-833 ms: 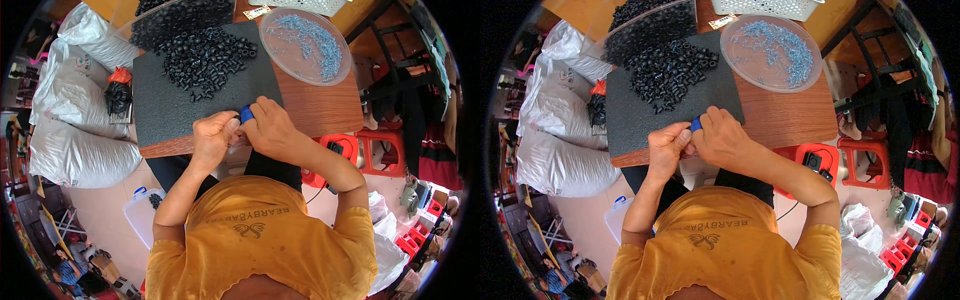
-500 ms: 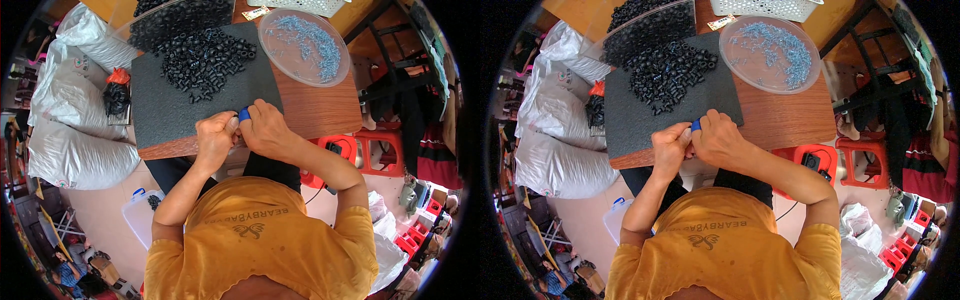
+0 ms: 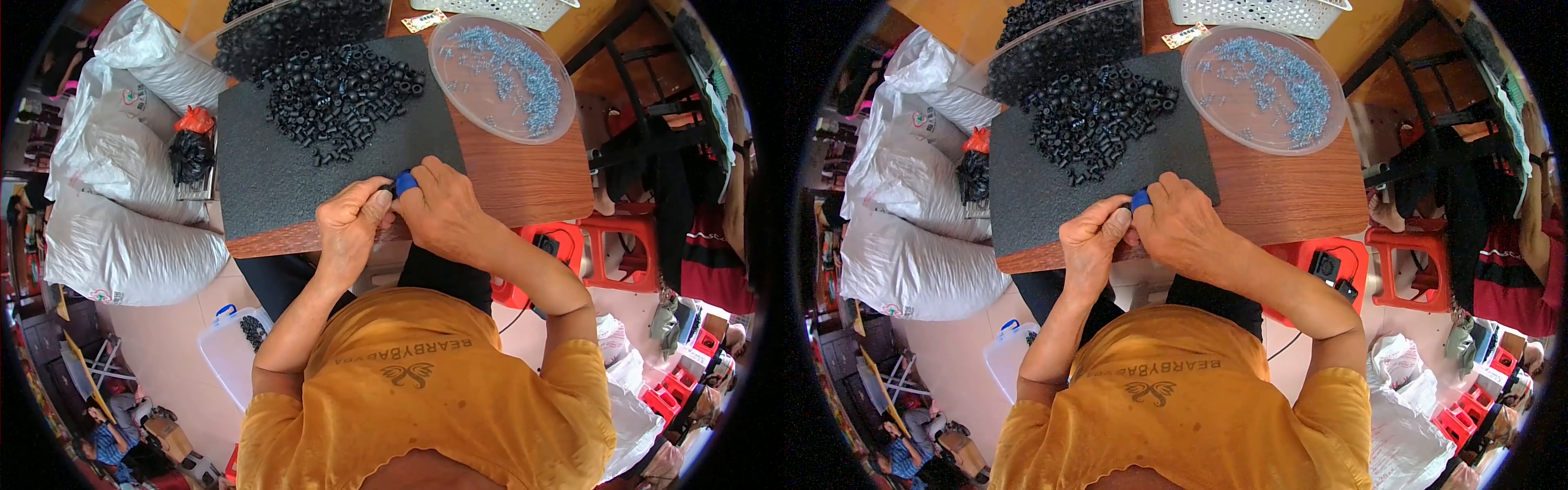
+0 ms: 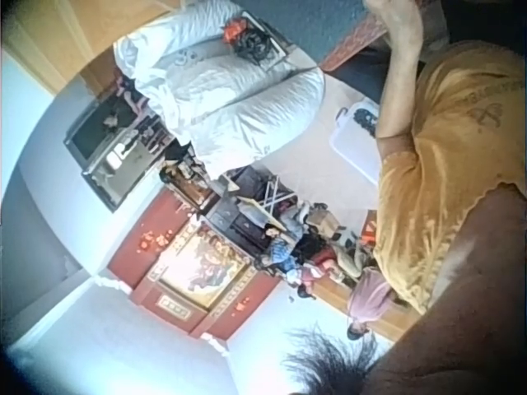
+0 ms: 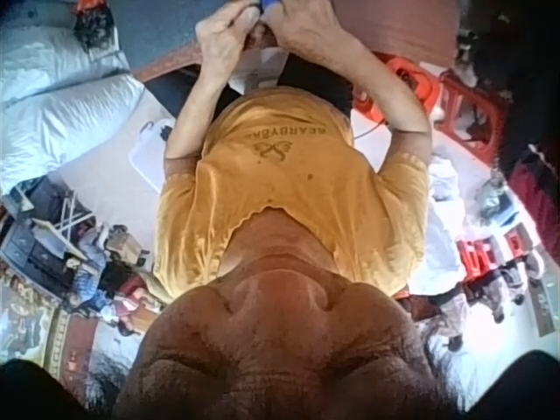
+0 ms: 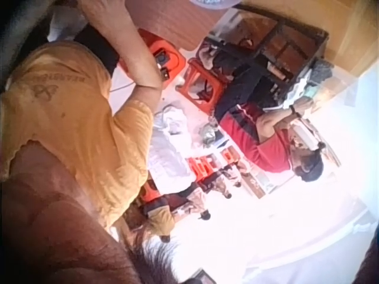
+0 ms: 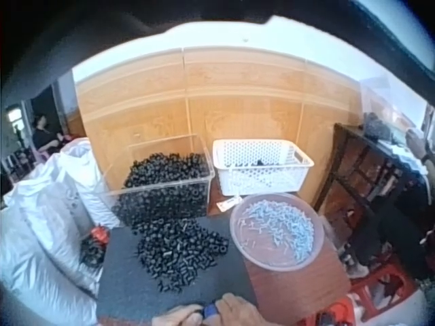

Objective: The person assembles small black plastic components by hand, then inspects them.

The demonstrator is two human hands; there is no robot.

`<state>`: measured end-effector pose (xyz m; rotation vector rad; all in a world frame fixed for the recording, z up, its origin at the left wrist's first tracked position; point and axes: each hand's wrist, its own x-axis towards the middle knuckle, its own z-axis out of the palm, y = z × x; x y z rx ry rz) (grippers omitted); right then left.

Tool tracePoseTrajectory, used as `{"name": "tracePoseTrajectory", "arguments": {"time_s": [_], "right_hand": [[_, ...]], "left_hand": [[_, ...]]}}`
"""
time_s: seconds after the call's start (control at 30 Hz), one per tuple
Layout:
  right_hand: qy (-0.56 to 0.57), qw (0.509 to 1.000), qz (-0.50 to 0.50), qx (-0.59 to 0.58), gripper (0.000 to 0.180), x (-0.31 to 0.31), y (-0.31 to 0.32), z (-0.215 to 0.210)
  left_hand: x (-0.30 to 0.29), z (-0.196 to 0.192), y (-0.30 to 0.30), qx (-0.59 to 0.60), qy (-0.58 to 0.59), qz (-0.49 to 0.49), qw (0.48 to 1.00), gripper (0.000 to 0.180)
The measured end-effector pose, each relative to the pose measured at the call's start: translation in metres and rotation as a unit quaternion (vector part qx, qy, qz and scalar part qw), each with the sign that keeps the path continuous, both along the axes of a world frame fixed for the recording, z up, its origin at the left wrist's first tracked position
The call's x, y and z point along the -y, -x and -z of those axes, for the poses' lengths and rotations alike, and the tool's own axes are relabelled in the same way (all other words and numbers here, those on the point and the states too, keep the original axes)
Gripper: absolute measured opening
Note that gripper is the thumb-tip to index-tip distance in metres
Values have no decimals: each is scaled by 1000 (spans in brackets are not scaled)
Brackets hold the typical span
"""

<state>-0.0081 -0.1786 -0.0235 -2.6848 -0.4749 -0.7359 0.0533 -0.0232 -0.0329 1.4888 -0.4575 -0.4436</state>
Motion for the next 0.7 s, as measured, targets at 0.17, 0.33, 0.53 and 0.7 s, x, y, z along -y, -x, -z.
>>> {"name": "tracePoseTrajectory", "arguments": {"time_s": [0.17, 0.33, 0.53, 0.7], "right_hand": [[-22, 1000, 8, -5, 19, -1, 2, -4], [-71, 996, 3, -56, 19, -2, 6, -7], [-246, 960, 11, -135, 16, 10, 4, -16], [-459, 865, 45, -198, 16, 7, 3, -18]], "left_hand": [[2, -6, 3, -24, 0, -3, 1000, 18], [-1, -8, 1, -37, -21, 7, 999, 12], [-1, -3, -4, -156, 69, -8, 985, 8], [-1, -5, -3, -159, 69, 12, 985, 8]]}}
